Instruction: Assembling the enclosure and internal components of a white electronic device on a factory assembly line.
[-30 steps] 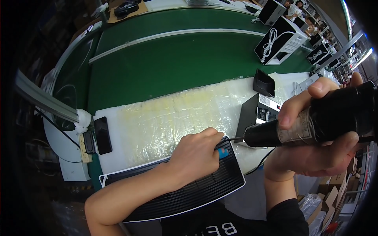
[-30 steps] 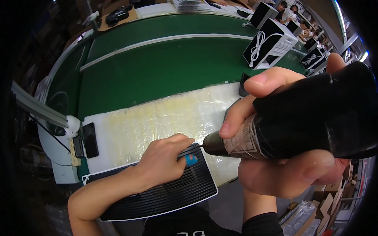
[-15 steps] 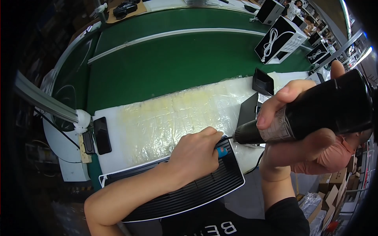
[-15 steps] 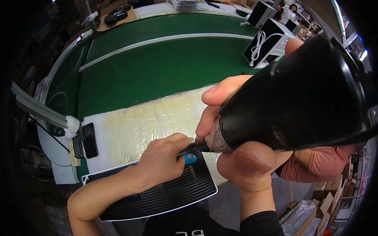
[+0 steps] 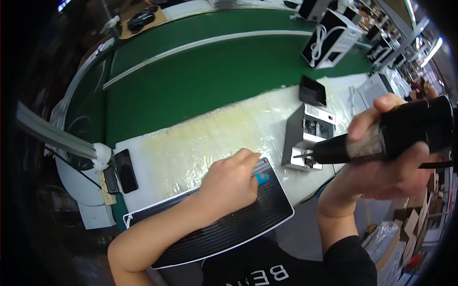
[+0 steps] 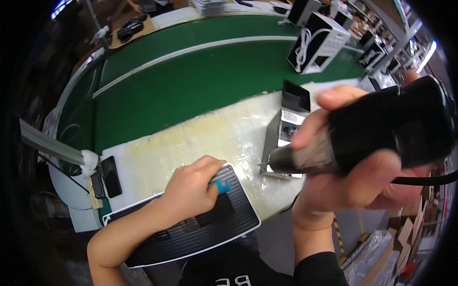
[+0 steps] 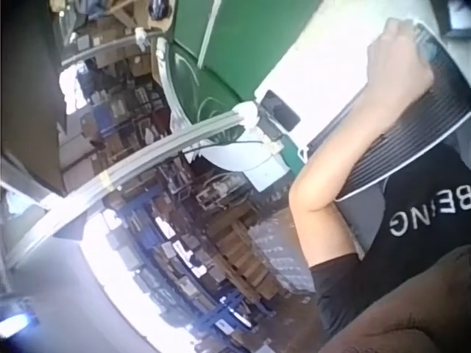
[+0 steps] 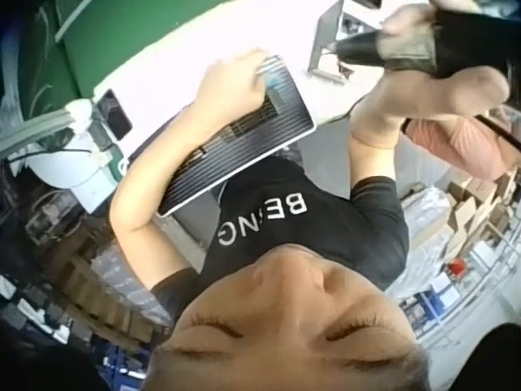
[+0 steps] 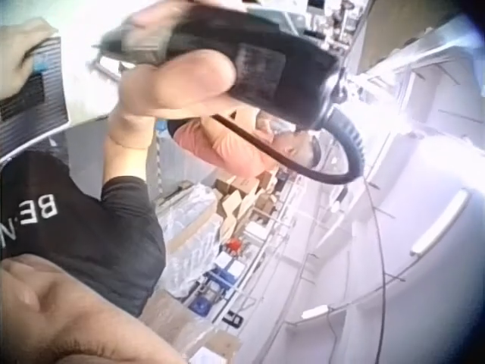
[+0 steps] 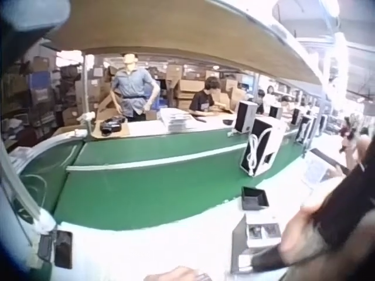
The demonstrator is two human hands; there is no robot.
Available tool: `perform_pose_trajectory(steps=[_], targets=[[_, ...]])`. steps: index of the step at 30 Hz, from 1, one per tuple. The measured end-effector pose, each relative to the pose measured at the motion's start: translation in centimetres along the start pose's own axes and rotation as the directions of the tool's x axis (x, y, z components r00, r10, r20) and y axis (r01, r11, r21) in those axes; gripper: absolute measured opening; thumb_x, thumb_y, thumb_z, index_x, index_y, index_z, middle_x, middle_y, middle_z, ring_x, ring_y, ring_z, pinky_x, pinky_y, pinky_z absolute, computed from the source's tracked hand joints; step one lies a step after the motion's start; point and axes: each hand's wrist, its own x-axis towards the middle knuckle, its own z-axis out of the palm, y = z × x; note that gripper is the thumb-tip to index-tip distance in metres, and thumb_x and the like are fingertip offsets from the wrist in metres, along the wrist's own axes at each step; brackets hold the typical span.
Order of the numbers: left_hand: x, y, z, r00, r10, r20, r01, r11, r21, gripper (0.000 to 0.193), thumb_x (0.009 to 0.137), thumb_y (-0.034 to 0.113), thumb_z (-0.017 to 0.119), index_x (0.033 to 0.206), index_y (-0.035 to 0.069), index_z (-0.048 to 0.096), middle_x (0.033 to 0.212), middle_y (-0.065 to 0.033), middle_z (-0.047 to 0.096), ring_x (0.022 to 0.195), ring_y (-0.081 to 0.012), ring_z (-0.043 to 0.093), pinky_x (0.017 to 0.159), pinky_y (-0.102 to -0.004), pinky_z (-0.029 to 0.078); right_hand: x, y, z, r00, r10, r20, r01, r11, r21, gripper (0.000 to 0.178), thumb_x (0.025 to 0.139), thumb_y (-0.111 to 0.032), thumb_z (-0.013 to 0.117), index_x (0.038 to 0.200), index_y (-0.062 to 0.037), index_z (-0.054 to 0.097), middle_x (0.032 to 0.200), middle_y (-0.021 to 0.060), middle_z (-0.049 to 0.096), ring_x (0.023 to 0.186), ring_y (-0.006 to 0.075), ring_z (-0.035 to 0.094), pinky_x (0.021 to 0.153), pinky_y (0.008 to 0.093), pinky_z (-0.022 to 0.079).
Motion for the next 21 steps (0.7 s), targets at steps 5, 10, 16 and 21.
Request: perform_pose_trajectory(steps=[5, 10, 16, 21], targets=[[-0.1, 0.3, -0.2, 0.993, 0.085, -0.082, -0.082, 0.996, 0.043, 0.032, 0.076, 0.008, 0.060, 0.107, -0.001, 0.062, 0.103, -0.0171, 0.062, 0.092, -0.0357, 0.061, 0.083, -0.0396, 0.050, -3.4, 2.8, -7.2, 0.986, -0.013, -0.164, -0.041, 0.947, -0.318, 0.049, 0.094, -0.033, 0.049, 0.125, 0.0005, 0.032, 0.089, 0.0175, 0.060, 0.050, 0.0158, 0.054, 0.045, 0.0240, 0.044], [-0.2, 0.8, -0.6, 0.991, 0.127, -0.046, -0.124, 0.990, 0.071, 0.034, 0.079, 0.012, 0.062, 0.109, -0.004, 0.060, 0.106, -0.0180, 0.061, 0.098, -0.0353, 0.060, 0.086, -0.0393, 0.048, -8.1, 7.1, -11.0, 0.975, -0.091, -0.204, 0.020, 0.946, -0.323, 0.051, 0.091, -0.033, 0.056, 0.121, -0.0019, 0.028, 0.096, 0.0182, 0.059, 0.052, 0.0158, 0.055, 0.048, 0.0252, 0.046], [-7.5, 0.8, -7.7, 0.995, -0.091, 0.032, 0.069, 0.903, 0.423, 0.048, 0.081, 0.024, 0.066, 0.118, -0.005, 0.056, 0.117, -0.0211, 0.058, 0.108, -0.0369, 0.056, 0.093, -0.0419, 0.045, -8.9, 5.7, -10.7, 0.982, 0.166, -0.096, -0.188, 0.930, -0.315, 0.044, 0.095, -0.038, 0.050, 0.114, -0.0011, 0.035, 0.091, 0.0161, 0.059, 0.049, 0.0151, 0.053, 0.045, 0.0235, 0.044], [-14.9, -2.8, -11.2, 0.939, -0.343, -0.014, 0.338, 0.919, 0.202, 0.052, 0.078, 0.027, 0.071, 0.118, -0.002, 0.057, 0.113, -0.0197, 0.062, 0.104, -0.0357, 0.060, 0.089, -0.0399, 0.048, -4.8, -1.1, -8.6, 0.962, 0.271, 0.043, -0.267, 0.960, -0.080, 0.057, 0.094, -0.036, 0.048, 0.134, -0.0006, 0.028, 0.091, 0.0176, 0.060, 0.048, 0.0147, 0.054, 0.042, 0.0242, 0.043]])
